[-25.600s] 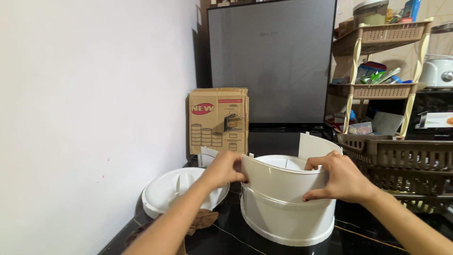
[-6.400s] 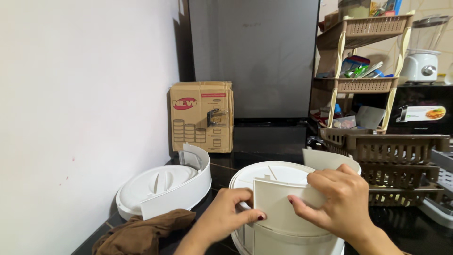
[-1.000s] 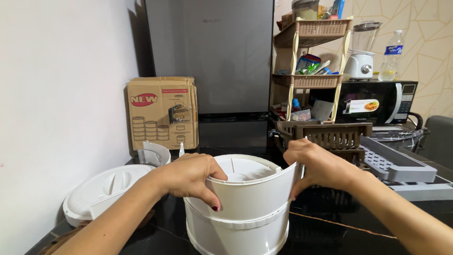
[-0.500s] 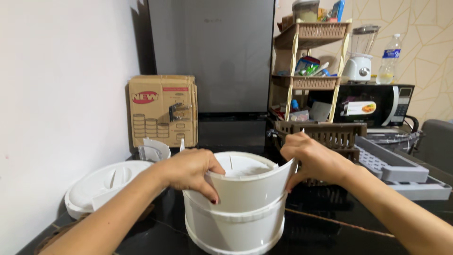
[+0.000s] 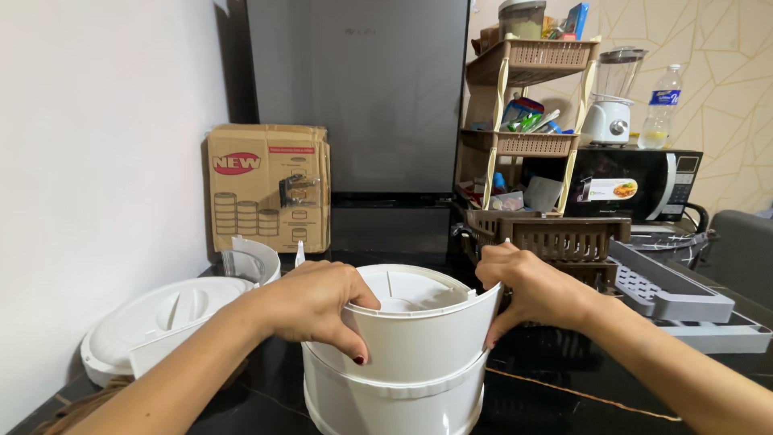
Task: The person assembles a white plastic multi-tier storage organizer on a kitchen counter, fitting curved side panels one at a time into the rim of a round base tray and pressing each panel to snap it into place, working around the circumference to build up the container walls.
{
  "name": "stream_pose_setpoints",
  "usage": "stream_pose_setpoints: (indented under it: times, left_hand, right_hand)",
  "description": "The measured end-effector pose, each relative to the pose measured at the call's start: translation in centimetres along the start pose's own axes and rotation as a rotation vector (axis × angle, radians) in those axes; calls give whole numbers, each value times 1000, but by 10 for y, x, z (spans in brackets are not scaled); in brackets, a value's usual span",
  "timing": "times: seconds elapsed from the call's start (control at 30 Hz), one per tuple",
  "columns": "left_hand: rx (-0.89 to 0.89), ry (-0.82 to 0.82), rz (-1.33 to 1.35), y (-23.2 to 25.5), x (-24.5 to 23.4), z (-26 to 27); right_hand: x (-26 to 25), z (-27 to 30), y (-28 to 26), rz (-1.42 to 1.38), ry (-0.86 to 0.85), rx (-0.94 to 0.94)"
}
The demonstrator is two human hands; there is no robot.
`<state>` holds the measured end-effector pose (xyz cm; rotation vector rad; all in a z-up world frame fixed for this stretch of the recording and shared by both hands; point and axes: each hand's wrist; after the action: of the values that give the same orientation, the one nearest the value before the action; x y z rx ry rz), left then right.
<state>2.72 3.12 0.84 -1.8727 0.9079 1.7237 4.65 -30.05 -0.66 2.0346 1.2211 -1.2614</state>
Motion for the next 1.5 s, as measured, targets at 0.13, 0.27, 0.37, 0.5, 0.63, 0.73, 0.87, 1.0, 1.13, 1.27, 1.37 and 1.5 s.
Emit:
stream_pose_setpoints:
  times: [0.13,0.27,0.37,0.5,0.63,0.73,0.87,1.0,1.13,1.27,1.37,1.5]
  left_hand:
    - [-7,11,6,3,-1,-2]
    - [-44,14,-118,11,-3,5]
    - [87,445,-469,24,5,11]
    - [76,442,-372,50,34,5]
    - [11,448,-237,52,42,-7]
    - [29,430,-216,35,36,-16]
    - [81,409,-175,11,37,-23]
    - [117,421,-131,-7,39,-25]
    - [114,380,-120,-17,35,-24]
    - [99,351,-89,-22,31,-23]
    - [60,315,-105,-21,30,-23]
    - [60,325,-128,-21,28,-21]
  right_hand:
    - [2,3,-3,50,18,66]
    - [4,4,-19,78,-23,230]
    - [6,0,-32,83,15,130]
    - [17,-8,-47,120,62,259]
    - [25,-18,-70,271,31,348]
    - [20,-20,-81,250,-34,379]
    - [-6,-7,-68,-81,139,262]
    - [-7,18,-38,-88,329,141]
    - [29,41,-9,-554,303,426]
    - [54,51,25,-953,303,447]
    - [59,65,46,-866,216,549]
    - [65,79,67,-890,148,479]
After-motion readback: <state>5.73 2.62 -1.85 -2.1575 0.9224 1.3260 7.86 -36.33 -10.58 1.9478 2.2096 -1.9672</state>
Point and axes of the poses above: each hand's wrist, its own z-axis away from the middle knuckle, its own x-axis out of the palm, y = z × x, and after that the axes turned 7 degrees about -z, right-handed
